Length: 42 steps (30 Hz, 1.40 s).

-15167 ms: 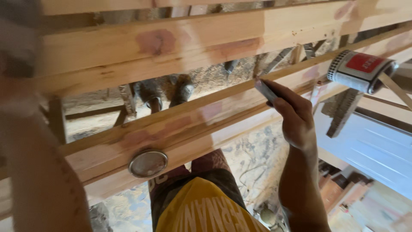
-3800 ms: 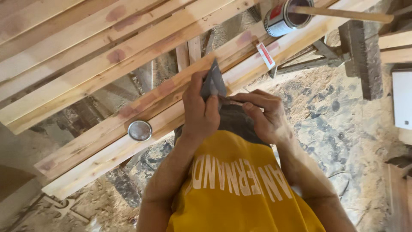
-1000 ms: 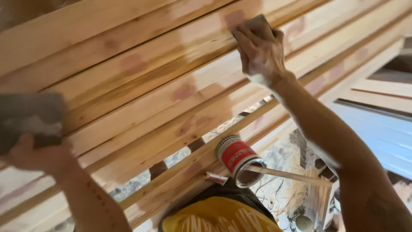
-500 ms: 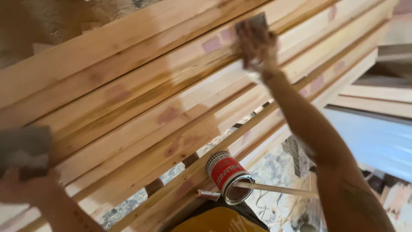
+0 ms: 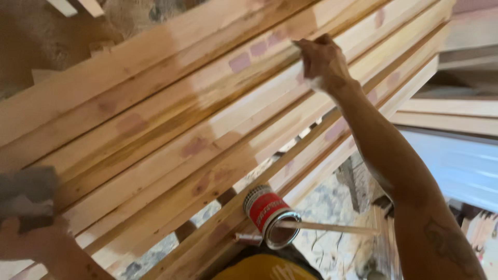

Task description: The person sands wooden beams using sandpaper and applies wood filler into cracks using a putty knife, after mixing the filler on a handheld palette.

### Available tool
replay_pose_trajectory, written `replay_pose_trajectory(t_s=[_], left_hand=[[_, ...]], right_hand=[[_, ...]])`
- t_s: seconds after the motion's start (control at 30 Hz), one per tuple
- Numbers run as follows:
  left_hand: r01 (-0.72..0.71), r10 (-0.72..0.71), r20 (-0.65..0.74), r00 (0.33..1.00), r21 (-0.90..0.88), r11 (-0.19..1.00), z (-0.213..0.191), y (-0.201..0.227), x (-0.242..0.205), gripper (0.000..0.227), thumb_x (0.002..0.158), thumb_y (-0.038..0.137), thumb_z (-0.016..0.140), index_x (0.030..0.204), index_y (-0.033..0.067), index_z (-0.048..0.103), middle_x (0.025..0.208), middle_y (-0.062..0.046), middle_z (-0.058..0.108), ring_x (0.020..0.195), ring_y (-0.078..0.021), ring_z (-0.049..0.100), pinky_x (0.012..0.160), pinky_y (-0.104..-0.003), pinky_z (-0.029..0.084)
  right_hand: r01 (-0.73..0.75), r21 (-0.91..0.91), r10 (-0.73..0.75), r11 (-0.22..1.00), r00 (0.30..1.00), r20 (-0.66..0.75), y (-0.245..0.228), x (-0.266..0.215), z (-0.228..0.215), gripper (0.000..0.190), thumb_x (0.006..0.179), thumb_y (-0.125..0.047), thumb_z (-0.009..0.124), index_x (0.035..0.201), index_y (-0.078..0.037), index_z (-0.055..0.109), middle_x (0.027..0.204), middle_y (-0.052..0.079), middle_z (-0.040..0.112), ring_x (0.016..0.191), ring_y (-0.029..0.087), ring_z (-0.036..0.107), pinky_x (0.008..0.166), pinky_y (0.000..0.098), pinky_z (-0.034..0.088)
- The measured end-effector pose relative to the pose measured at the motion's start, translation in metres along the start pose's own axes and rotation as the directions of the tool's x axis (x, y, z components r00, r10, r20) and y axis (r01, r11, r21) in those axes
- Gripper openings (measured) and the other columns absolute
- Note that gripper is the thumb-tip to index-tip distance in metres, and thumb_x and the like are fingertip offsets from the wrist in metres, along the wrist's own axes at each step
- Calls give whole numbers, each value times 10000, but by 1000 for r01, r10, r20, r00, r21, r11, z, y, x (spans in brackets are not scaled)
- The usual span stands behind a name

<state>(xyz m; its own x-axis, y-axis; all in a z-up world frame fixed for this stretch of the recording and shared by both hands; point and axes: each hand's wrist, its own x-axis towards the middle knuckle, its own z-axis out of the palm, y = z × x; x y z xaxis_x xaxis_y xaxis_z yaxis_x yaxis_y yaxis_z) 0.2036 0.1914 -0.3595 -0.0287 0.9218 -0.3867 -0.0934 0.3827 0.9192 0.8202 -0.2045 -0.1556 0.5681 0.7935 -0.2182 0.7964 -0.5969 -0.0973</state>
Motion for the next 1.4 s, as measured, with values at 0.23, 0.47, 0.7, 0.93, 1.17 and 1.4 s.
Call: replay_pose_trajectory(t_s=[0.23, 0.47, 0.7, 0.93, 1.17, 1.4], left_hand=[[-100, 95, 65, 993, 65, 993, 32, 30, -16, 430, 833, 159, 595, 1240, 65, 495, 1092, -104, 455, 867, -292, 413, 707, -438, 293], [-319, 296, 204, 933, 92, 943, 82, 68, -49, 571, 822, 154, 537, 1380, 67, 448, 1309, -139, 485, 1185, -279, 517, 955, -414, 517], [-223, 251, 162, 954, -176, 959, 74, 54, -45, 608, 856, 27, 563, 1455, 29, 458, 1301, -178, 498, 1160, -323, 491, 900, -464, 439], [-345, 339, 323, 884, -43, 938, 98, 77, -42, 675, 791, 122, 534, 1459, 86, 440, 1405, -141, 515, 1352, -314, 525, 1142, -446, 504], [-258, 271, 205, 941, -88, 962, 116, 96, -56, 579, 795, 143, 588, 1357, 45, 490, 1222, -140, 540, 1098, -281, 544, 899, -379, 557], [-298, 292, 315, 903, -31, 954, 127, 107, -63, 332, 873, 135, 533, 1184, 20, 509, 1036, -83, 474, 890, -229, 446, 731, -333, 437]], right_hand=[[-482, -69, 487, 873, 862, 139, -13, 63, 11, 351, 876, -139, 674, 1218, -76, 724, 910, 310, 693, 835, 473, 690, 738, 502, 568], [-217, -25, 218, 976, 961, 167, -96, 68, 8, 290, 917, -247, 679, 1150, -104, 776, 972, 293, 691, 845, 462, 679, 763, 535, 545], [-243, -68, 249, 968, 871, 423, -194, 54, 11, 578, 906, -145, 580, 1483, -137, 547, 1056, 266, 682, 953, 436, 652, 861, 521, 525], [147, 14, -146, 989, 989, -25, -186, 31, -15, 546, 900, 10, 563, 1414, -151, 651, 1396, 34, 673, 1202, 286, 631, 986, 448, 537], [224, -188, -251, 956, 958, -136, -142, 16, 20, 441, 884, -33, 597, 1311, -63, 703, 1370, 97, 678, 1253, 279, 605, 865, 516, 516], [187, -213, -218, 959, 967, -132, -127, 13, 4, 358, 980, -14, 593, 1306, -110, 703, 1357, 95, 731, 1240, 276, 648, 868, 475, 538]])
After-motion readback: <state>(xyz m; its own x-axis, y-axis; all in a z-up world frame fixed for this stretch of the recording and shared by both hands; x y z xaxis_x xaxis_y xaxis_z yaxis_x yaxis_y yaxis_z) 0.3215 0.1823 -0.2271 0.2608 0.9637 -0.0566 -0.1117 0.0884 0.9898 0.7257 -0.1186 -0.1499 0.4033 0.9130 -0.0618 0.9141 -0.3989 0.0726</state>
